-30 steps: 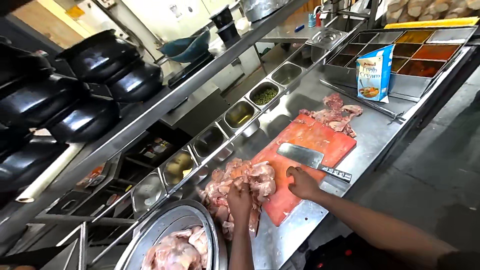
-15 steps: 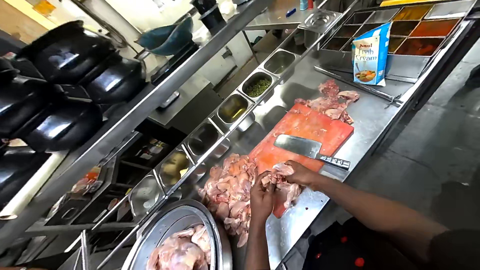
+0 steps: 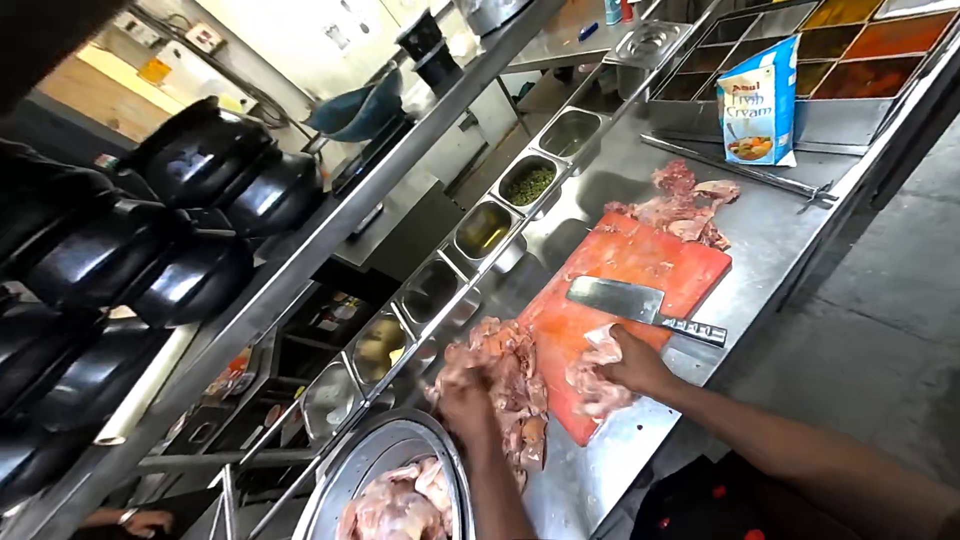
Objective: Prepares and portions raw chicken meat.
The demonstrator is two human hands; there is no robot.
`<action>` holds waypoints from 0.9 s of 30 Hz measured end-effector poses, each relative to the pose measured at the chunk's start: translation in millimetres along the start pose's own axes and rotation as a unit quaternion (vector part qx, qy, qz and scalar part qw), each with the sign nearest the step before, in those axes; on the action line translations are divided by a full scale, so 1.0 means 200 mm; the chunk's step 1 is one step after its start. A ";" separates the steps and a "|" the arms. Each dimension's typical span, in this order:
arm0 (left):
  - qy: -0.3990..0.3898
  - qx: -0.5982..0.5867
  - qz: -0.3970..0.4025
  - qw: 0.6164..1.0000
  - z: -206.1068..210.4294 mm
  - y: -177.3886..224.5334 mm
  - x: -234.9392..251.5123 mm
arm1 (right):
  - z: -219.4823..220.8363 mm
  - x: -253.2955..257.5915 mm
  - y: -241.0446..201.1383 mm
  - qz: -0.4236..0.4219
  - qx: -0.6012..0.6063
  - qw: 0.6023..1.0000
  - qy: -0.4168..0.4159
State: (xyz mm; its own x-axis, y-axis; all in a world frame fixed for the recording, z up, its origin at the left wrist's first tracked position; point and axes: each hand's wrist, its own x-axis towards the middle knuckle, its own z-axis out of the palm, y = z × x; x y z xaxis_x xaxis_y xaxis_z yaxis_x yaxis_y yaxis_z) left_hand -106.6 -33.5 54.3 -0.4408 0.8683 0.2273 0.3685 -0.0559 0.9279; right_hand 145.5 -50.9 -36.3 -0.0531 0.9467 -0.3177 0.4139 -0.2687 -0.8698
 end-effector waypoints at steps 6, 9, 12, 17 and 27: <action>-0.105 -0.062 -0.058 0.991 -0.24 0.22 0.14 | -0.07 0.01 -0.01 -0.012 -0.102 0.994 -0.045; -0.204 -0.115 -0.108 0.966 -0.13 0.17 0.08 | -0.11 -0.03 -0.10 -0.035 -0.162 0.986 -0.009; -0.275 -0.124 -0.136 0.944 0.02 0.11 -0.02 | -0.18 -0.11 -0.18 -0.108 -0.129 0.984 0.057; -0.445 -0.045 -0.075 0.891 0.26 0.09 -0.20 | -0.24 -0.17 -0.24 -0.206 -0.014 0.977 -0.048; -0.272 0.192 0.158 0.930 0.47 -0.19 -0.59 | -0.72 0.04 -0.11 -0.080 0.075 0.993 0.041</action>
State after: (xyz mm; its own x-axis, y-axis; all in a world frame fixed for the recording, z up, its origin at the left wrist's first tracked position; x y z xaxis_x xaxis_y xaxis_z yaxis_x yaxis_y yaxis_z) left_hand 8.1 -86.6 -35.7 0.1793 0.9651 0.1909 0.7207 -0.2610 0.6423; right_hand 266.4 -12.8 33.7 -0.0303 0.9891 -0.1444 0.2653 -0.1313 -0.9552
